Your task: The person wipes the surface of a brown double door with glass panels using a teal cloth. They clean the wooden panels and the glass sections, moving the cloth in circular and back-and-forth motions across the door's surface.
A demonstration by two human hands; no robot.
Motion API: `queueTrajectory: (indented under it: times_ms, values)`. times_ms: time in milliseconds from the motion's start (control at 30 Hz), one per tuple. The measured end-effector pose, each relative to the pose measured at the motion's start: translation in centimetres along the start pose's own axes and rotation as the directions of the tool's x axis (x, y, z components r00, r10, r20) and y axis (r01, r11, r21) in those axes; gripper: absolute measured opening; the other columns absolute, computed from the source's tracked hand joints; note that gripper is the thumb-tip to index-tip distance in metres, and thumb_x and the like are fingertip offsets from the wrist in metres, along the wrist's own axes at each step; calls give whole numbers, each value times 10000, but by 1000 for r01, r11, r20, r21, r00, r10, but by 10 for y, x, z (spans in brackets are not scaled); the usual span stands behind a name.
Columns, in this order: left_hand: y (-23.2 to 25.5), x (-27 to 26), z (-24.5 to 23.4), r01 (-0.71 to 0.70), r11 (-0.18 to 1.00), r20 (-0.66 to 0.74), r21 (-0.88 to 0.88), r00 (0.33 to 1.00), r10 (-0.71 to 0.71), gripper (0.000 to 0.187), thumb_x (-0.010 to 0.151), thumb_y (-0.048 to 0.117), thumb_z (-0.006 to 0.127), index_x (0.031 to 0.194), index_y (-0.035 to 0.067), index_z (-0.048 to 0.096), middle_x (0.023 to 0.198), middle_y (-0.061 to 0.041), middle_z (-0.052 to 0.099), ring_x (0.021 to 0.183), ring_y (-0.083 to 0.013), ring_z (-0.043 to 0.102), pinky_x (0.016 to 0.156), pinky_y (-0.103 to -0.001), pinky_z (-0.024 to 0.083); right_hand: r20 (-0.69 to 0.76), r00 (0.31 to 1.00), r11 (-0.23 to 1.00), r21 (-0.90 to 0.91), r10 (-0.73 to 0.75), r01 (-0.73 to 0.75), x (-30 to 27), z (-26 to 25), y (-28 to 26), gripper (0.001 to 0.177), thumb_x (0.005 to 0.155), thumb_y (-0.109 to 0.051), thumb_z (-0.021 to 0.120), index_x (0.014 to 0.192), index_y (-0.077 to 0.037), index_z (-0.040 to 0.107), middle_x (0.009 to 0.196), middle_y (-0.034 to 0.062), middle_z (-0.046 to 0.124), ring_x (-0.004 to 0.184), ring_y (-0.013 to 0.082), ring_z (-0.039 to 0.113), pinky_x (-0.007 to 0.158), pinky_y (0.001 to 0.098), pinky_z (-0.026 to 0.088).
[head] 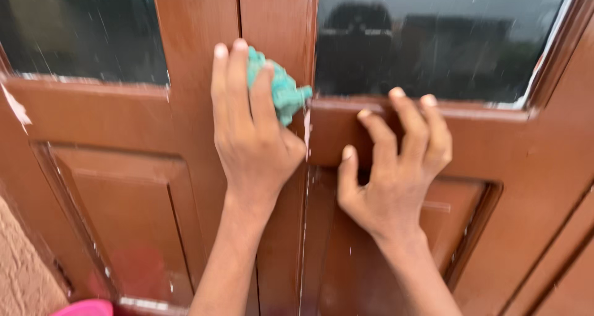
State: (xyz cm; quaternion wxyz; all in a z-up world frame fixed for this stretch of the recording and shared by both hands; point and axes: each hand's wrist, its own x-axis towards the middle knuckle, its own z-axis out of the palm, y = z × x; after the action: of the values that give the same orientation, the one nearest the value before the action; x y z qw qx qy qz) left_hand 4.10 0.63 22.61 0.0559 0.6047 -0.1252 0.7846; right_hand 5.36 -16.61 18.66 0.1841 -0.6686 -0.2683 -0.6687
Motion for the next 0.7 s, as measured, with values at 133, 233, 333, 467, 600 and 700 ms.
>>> queueTrajectory:
  times_ms: [133,233,333,467,600,700]
  values:
    - [-4,44,17,18,999,-15,-28,1000,-18,465,950,-39,576,1414,-54,558,1520,-232,499,1481,-466,422,1247,-502,420,-28,998,998,36,-59,60,55,-4,25,592,947,-243,733,1458,10,577,1643,222,354,1567,453,181,1277,591,218]
    - [6,47,4,-50,998,17,-46,999,51,496,920,30,601,1397,-84,528,1493,-276,472,1444,-497,401,1210,-546,388,28,989,990,14,-144,144,89,-6,31,633,876,-296,722,1410,10,577,1622,267,313,1528,497,141,1217,626,190]
    - [-7,73,7,-65,998,44,-24,997,66,459,944,101,642,1363,-63,548,1478,-296,460,1417,-492,403,1181,-568,354,27,963,960,-74,-269,270,127,-5,45,589,880,-340,706,1386,-54,612,1610,203,351,1512,461,167,1194,633,189]
    - [-29,130,31,-53,992,-67,-111,997,46,581,965,65,621,1493,-126,470,1542,-338,407,1450,-510,382,1177,-529,375,-93,941,941,-130,-326,313,191,0,67,500,948,-326,670,1385,-88,633,1621,195,360,1534,444,191,1218,620,204]
    - [-21,179,66,-72,997,-153,-23,986,67,478,997,121,690,1394,-94,533,1470,-305,479,1403,-482,440,1162,-530,395,-113,918,916,-185,-381,357,229,3,75,453,955,-326,676,1317,-55,647,1536,201,439,1507,415,265,1215,606,222]
    - [-13,199,84,-182,981,-158,-68,973,170,488,944,147,719,1337,-106,577,1365,-291,524,1341,-477,483,1126,-515,427,-158,888,895,-195,-431,400,234,2,73,406,925,-297,693,1244,-46,669,1434,185,522,1433,378,385,1187,575,282]
